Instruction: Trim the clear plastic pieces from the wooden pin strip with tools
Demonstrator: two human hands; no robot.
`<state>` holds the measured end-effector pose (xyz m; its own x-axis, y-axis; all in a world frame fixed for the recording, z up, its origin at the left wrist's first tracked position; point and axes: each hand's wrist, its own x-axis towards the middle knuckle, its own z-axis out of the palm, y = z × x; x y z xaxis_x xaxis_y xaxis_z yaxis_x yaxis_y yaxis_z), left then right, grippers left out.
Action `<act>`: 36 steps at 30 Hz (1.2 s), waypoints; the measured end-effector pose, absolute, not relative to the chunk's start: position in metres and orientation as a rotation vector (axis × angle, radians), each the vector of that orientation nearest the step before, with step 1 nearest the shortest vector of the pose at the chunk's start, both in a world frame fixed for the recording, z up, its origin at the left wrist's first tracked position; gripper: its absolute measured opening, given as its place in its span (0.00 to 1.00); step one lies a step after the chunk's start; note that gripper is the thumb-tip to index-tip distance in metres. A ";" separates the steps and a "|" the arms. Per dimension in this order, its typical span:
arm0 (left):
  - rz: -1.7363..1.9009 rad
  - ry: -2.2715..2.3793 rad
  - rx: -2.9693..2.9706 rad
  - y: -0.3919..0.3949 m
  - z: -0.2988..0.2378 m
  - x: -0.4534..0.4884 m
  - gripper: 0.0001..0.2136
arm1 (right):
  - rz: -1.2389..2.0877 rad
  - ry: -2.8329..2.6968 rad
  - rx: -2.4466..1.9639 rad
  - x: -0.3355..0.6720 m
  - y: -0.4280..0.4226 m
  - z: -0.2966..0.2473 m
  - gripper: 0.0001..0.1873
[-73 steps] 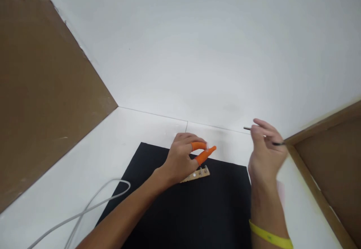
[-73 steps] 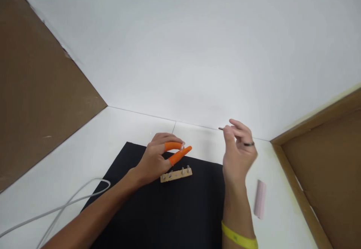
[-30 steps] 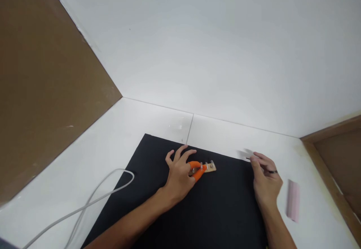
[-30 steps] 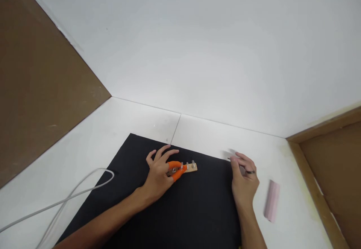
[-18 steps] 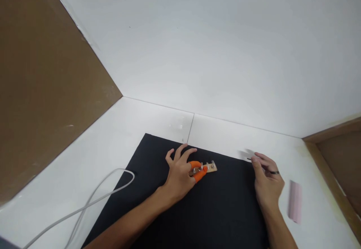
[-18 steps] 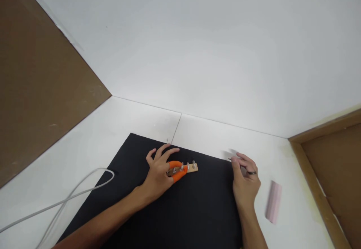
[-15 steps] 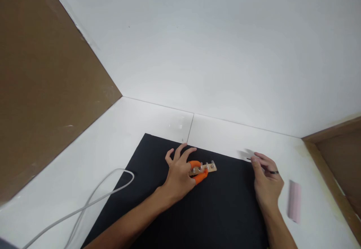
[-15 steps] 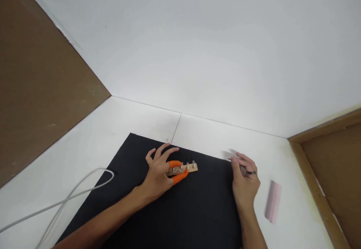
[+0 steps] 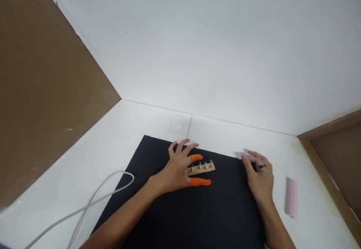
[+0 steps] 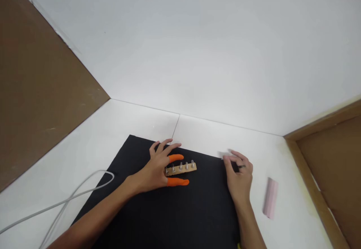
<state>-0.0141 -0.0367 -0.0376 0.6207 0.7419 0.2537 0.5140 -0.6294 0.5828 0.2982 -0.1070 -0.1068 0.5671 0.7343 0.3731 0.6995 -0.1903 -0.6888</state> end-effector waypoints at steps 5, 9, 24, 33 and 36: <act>0.658 0.997 2.405 -0.038 -0.039 0.002 0.20 | 0.012 -1.216 -1.972 0.305 -0.115 -0.109 0.19; 0.650 1.000 2.420 -0.038 -0.036 0.008 0.14 | 0.018 -1.240 -2.002 0.307 -0.134 -0.109 0.19; 0.419 1.000 2.500 -0.038 -0.034 0.013 0.16 | -0.035 -1.740 -2.200 0.304 -0.143 -0.097 0.21; 0.372 1.062 2.477 -0.044 -0.033 0.019 0.16 | -0.547 -1.827 -2.318 0.392 -0.240 -0.066 0.23; 0.388 1.080 2.466 -0.047 -0.033 0.021 0.16 | -0.548 -2.156 -2.164 0.418 -0.251 -0.062 0.23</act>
